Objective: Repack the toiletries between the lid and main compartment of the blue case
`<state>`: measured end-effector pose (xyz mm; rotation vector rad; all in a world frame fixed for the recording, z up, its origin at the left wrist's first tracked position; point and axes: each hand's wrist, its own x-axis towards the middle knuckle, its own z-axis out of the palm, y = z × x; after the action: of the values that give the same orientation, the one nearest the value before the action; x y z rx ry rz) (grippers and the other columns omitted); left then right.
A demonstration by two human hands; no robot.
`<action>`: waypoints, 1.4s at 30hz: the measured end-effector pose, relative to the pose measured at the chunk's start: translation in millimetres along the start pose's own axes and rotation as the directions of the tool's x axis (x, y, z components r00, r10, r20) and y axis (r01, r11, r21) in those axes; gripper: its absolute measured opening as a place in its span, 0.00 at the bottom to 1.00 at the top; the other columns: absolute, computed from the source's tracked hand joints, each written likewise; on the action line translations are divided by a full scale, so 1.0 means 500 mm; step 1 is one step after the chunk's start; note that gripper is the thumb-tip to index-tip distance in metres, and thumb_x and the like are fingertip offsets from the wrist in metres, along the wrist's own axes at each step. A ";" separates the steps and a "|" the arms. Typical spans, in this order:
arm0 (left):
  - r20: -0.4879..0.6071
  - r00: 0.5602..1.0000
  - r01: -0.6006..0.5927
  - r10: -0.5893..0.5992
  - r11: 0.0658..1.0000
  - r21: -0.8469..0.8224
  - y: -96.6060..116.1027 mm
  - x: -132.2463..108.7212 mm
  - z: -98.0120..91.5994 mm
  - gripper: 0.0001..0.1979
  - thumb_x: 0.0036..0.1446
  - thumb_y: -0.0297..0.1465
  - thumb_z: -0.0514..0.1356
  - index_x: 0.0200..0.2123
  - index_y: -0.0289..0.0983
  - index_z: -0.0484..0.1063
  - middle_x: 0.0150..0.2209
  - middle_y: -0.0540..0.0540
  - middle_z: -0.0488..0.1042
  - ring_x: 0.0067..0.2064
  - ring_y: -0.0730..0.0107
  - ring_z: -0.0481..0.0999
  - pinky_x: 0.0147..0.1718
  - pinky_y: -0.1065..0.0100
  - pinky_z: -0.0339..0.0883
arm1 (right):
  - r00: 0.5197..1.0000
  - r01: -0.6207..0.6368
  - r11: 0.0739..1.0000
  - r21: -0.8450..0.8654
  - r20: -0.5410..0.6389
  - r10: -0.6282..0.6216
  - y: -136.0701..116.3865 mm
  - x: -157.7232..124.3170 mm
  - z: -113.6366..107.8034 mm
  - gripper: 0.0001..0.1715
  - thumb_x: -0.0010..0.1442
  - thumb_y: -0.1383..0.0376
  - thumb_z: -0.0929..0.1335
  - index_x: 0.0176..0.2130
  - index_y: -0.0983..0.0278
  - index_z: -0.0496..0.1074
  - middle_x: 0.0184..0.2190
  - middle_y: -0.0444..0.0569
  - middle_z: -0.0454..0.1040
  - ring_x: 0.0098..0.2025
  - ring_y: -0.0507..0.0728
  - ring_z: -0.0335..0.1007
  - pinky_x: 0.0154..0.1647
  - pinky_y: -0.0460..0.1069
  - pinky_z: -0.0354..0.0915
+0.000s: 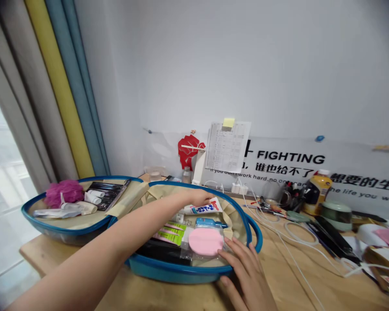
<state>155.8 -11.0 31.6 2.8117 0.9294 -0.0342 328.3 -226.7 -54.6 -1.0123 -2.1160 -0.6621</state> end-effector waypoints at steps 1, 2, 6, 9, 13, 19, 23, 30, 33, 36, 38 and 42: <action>0.018 1.000 -0.006 0.005 1.000 0.010 0.001 0.008 0.008 0.18 0.61 0.38 0.57 0.50 0.35 0.67 0.50 0.42 0.70 0.48 0.63 0.72 0.47 0.54 0.69 | 1.000 0.002 1.000 0.004 -0.005 -0.002 0.000 -0.001 0.000 0.23 0.61 0.55 0.63 0.54 0.57 0.67 0.55 0.48 0.70 0.58 0.59 0.64 0.57 0.56 0.60; 0.035 0.999 -0.010 0.010 1.000 0.019 0.003 0.015 0.016 0.17 0.61 0.38 0.57 0.50 0.35 0.67 0.50 0.42 0.70 0.49 0.63 0.72 0.47 0.54 0.69 | 1.000 0.001 1.000 0.009 -0.006 -0.001 0.001 -0.003 0.001 0.23 0.61 0.55 0.63 0.54 0.57 0.67 0.55 0.48 0.70 0.58 0.59 0.64 0.58 0.56 0.60; 0.079 0.997 -0.023 0.020 0.999 0.043 0.012 0.033 0.035 0.17 0.61 0.38 0.57 0.50 0.36 0.68 0.50 0.43 0.70 0.48 0.64 0.72 0.47 0.54 0.69 | 0.998 -0.037 0.999 0.023 0.047 0.036 0.002 -0.011 0.005 0.23 0.60 0.55 0.63 0.54 0.56 0.68 0.56 0.48 0.69 0.58 0.60 0.64 0.59 0.57 0.59; 0.092 0.996 -0.011 0.005 0.998 0.065 0.018 0.034 0.042 0.16 0.60 0.37 0.57 0.49 0.36 0.68 0.48 0.43 0.71 0.46 0.65 0.73 0.46 0.56 0.70 | 0.999 -0.031 0.999 0.014 0.019 0.030 0.004 -0.014 0.009 0.23 0.61 0.54 0.61 0.54 0.56 0.68 0.56 0.49 0.69 0.58 0.60 0.64 0.59 0.58 0.58; 0.048 0.996 0.064 -0.071 0.990 0.125 0.023 0.029 0.047 0.16 0.60 0.38 0.58 0.49 0.36 0.68 0.49 0.43 0.71 0.47 0.64 0.72 0.46 0.55 0.69 | 0.999 -0.020 1.000 -0.003 0.034 0.020 0.001 -0.009 0.005 0.23 0.61 0.56 0.62 0.54 0.57 0.68 0.56 0.49 0.69 0.58 0.60 0.64 0.58 0.57 0.60; 0.030 0.983 0.172 -0.181 0.965 0.199 0.034 0.026 0.054 0.17 0.60 0.38 0.57 0.50 0.35 0.67 0.50 0.42 0.70 0.48 0.63 0.72 0.46 0.54 0.69 | 1.000 -0.017 1.000 0.007 0.014 0.017 -0.001 -0.004 -0.002 0.23 0.61 0.56 0.63 0.55 0.57 0.67 0.55 0.49 0.70 0.57 0.60 0.65 0.56 0.57 0.61; 0.084 0.977 0.176 -0.194 0.967 0.186 0.048 0.010 0.044 0.14 0.61 0.37 0.56 0.48 0.38 0.69 0.50 0.43 0.70 0.47 0.66 0.72 0.46 0.58 0.69 | 1.000 -0.017 1.000 -0.017 0.020 0.017 -0.002 -0.003 -0.003 0.22 0.61 0.56 0.63 0.54 0.58 0.67 0.55 0.48 0.69 0.57 0.60 0.65 0.57 0.57 0.60; -0.092 0.967 0.246 -0.239 0.967 0.072 -0.016 -0.131 -0.025 0.19 0.63 0.39 0.53 0.56 0.45 0.64 0.53 0.50 0.71 0.52 0.67 0.71 0.51 0.62 0.66 | 1.000 0.011 0.999 -0.040 0.016 -0.010 -0.003 0.005 -0.002 0.21 0.62 0.57 0.61 0.54 0.59 0.65 0.55 0.49 0.69 0.56 0.60 0.65 0.58 0.57 0.57; -0.195 0.904 0.398 -0.381 0.916 0.056 -0.103 -0.255 -0.050 0.17 0.66 0.38 0.48 0.55 0.46 0.65 0.53 0.50 0.71 0.52 0.69 0.71 0.52 0.65 0.64 | 1.000 0.021 0.999 -0.037 -0.007 -0.021 -0.001 0.006 0.001 0.21 0.62 0.56 0.61 0.53 0.59 0.65 0.54 0.49 0.70 0.55 0.60 0.66 0.58 0.57 0.57; -0.244 0.798 0.580 -0.551 0.812 0.066 -0.204 -0.405 -0.067 0.18 0.63 0.40 0.53 0.51 0.37 0.67 0.52 0.42 0.70 0.50 0.64 0.71 0.50 0.54 0.66 | 0.999 0.026 0.999 -0.032 -0.032 -0.027 0.001 0.005 0.005 0.21 0.62 0.55 0.61 0.52 0.59 0.66 0.53 0.49 0.71 0.55 0.60 0.66 0.57 0.56 0.57; -0.254 0.709 0.694 -0.658 0.715 0.083 -0.264 -0.507 -0.075 0.17 0.62 0.39 0.55 0.49 0.36 0.68 0.50 0.42 0.70 0.49 0.64 0.72 0.49 0.54 0.68 | 0.999 0.023 0.999 -0.023 -0.036 -0.023 0.003 0.005 0.008 0.21 0.62 0.55 0.61 0.52 0.59 0.66 0.53 0.49 0.71 0.55 0.60 0.66 0.58 0.56 0.57; -0.245 0.567 0.823 -0.787 0.555 0.121 -0.347 -0.680 -0.069 0.17 0.61 0.39 0.56 0.48 0.35 0.68 0.47 0.43 0.71 0.46 0.65 0.73 0.45 0.56 0.70 | 1.000 0.016 1.000 0.001 -0.024 -0.016 0.006 0.001 0.014 0.20 0.62 0.57 0.61 0.52 0.59 0.66 0.54 0.48 0.70 0.56 0.59 0.65 0.63 0.56 0.52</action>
<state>-221.6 -68.4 63.9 2.2764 2.3274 -0.0304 328.1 -219.9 -58.1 -0.9829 -2.1049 -0.6771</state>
